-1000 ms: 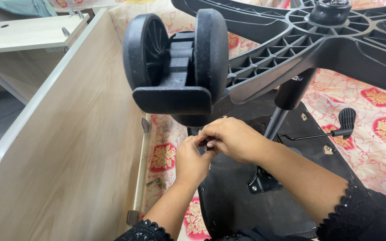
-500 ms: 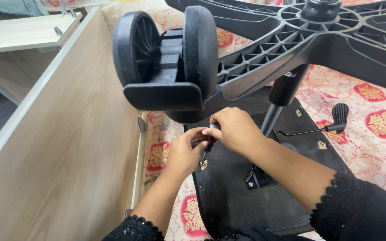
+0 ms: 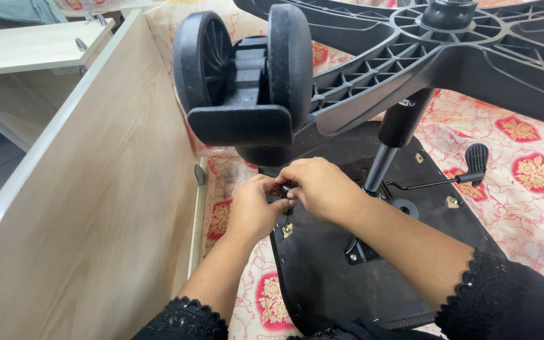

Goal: The person uses a screwdriver to tighten screws on the underside of an office chair seat, securing the seat to the gas lift and base. The person works methodically around the seat, tightening multiple screws to complete the assembly.

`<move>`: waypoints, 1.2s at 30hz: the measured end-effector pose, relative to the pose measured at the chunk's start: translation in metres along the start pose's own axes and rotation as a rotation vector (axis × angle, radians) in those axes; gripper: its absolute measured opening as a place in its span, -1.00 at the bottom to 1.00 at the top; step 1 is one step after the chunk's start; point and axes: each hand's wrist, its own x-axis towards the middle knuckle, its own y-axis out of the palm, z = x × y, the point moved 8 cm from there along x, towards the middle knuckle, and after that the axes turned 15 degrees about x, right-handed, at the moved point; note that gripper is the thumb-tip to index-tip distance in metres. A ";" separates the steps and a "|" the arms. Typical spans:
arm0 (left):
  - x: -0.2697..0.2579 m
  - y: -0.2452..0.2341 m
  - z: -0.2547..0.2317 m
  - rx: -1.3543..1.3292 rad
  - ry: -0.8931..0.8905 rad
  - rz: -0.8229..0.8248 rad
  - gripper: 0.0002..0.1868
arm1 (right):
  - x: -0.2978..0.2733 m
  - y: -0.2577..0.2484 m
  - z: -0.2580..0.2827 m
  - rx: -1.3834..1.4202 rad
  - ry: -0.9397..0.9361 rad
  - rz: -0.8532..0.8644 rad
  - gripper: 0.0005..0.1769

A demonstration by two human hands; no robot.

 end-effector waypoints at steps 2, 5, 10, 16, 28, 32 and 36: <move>-0.003 -0.001 -0.001 -0.040 0.037 0.016 -0.62 | -0.003 0.005 -0.008 -0.010 0.137 -0.028 -0.77; -0.013 0.001 0.002 -0.127 -0.024 0.055 -0.61 | -0.005 0.002 0.003 -0.108 0.087 -0.101 -0.73; -0.029 -0.012 -0.010 -0.035 0.076 -0.226 -0.60 | -0.006 0.006 0.012 -0.215 0.227 -0.108 -0.60; -0.034 -0.009 -0.007 -0.037 0.077 -0.217 -0.57 | -0.010 0.003 0.016 -0.157 0.284 -0.083 -0.59; -0.024 0.011 -0.004 -0.190 0.046 -0.010 -0.34 | -0.021 0.014 0.005 -0.224 0.065 -0.051 -0.80; -0.024 0.021 -0.012 -0.183 0.093 -0.029 -0.48 | -0.025 0.012 0.006 -0.345 0.047 -0.076 -0.72; -0.024 0.032 -0.015 -0.206 -0.008 -0.012 -0.52 | -0.024 0.005 -0.004 -0.458 0.168 -0.012 -0.68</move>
